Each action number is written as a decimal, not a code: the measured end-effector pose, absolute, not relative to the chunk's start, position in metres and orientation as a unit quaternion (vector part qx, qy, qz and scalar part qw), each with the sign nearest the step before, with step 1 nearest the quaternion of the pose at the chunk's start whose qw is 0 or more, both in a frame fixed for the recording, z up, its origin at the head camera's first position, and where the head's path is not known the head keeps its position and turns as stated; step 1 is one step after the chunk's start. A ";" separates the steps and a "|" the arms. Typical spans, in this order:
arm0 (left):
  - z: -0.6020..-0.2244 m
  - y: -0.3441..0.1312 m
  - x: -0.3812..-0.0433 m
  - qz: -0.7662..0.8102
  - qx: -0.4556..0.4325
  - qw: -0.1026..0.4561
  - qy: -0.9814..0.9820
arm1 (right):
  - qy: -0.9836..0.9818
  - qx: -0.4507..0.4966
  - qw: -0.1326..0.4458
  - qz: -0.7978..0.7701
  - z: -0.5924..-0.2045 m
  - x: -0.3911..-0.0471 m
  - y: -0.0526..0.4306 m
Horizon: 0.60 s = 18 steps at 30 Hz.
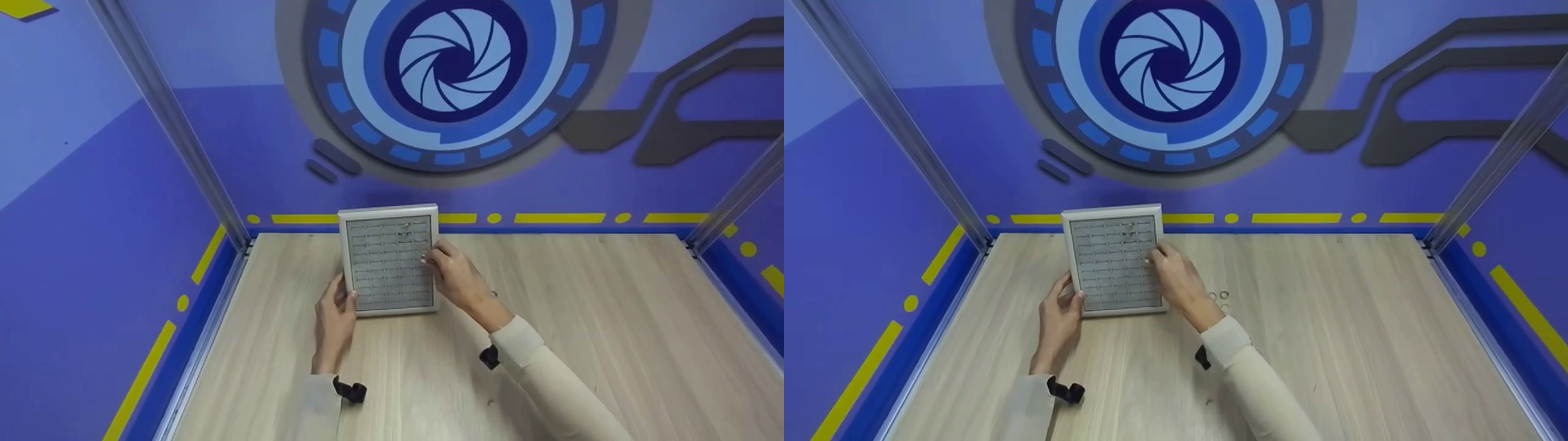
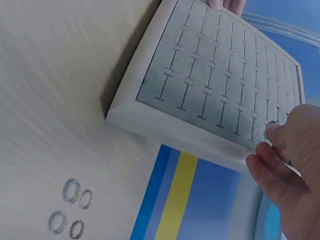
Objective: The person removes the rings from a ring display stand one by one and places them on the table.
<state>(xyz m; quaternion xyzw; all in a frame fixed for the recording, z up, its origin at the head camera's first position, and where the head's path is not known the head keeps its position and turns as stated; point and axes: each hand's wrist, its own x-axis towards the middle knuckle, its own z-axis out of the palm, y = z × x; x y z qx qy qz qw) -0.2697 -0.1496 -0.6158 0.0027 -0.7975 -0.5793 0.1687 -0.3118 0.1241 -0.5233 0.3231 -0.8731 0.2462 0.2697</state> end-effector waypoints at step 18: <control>-0.618 -0.150 -0.272 -0.588 0.005 0.165 -0.792 | -0.888 0.300 0.231 0.259 -0.545 -0.298 0.160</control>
